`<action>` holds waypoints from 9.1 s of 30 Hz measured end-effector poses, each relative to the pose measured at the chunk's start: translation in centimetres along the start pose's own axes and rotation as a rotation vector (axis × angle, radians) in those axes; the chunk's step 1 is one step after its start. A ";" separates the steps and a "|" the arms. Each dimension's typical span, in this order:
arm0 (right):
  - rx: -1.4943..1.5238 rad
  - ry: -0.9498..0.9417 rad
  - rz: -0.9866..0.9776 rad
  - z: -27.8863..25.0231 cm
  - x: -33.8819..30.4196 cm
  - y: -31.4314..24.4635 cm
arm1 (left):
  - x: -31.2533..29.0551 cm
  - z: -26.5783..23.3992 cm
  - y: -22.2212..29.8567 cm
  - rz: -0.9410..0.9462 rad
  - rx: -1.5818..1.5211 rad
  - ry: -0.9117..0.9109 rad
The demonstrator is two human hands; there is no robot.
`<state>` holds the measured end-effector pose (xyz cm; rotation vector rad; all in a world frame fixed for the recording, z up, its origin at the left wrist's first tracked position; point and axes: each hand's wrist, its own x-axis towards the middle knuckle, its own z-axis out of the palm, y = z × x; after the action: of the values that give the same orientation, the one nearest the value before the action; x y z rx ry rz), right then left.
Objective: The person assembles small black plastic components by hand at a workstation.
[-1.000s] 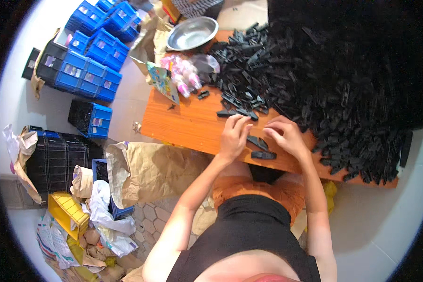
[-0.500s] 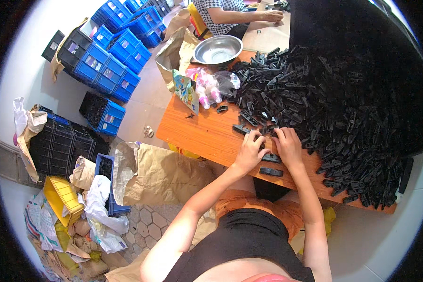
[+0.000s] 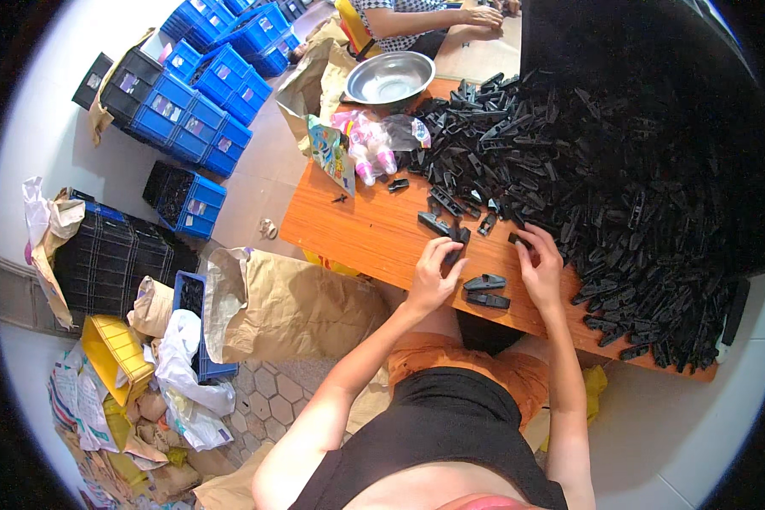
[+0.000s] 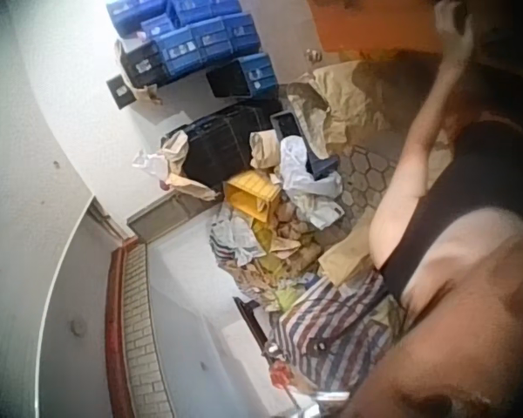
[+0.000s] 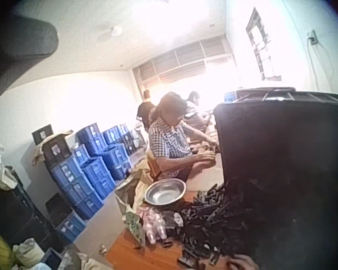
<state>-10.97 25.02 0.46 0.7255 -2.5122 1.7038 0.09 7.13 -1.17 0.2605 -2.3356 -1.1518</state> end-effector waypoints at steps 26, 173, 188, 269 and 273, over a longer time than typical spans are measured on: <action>0.016 -0.221 -0.107 0.0 0.8 1.5 | 3.7 0.4 -1.1 0.053 -0.064 -0.193; 0.054 -0.642 -0.140 0.7 3.0 -0.1 | 1.0 -0.4 -1.1 0.129 0.022 -0.225; 0.001 -0.209 -0.121 -2.0 -10.4 -1.7 | -8.6 1.4 2.5 0.357 0.126 -0.363; -0.062 0.106 -0.102 -3.1 2.1 -3.7 | -1.5 0.3 3.2 0.396 0.241 -0.232; -0.096 0.088 0.047 -2.4 -4.6 -2.1 | -2.1 1.2 2.3 0.437 0.205 -0.246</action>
<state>-6.63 28.20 2.06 0.5762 -2.5498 1.5791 1.36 10.16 -0.74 -0.3274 -2.5504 -0.7661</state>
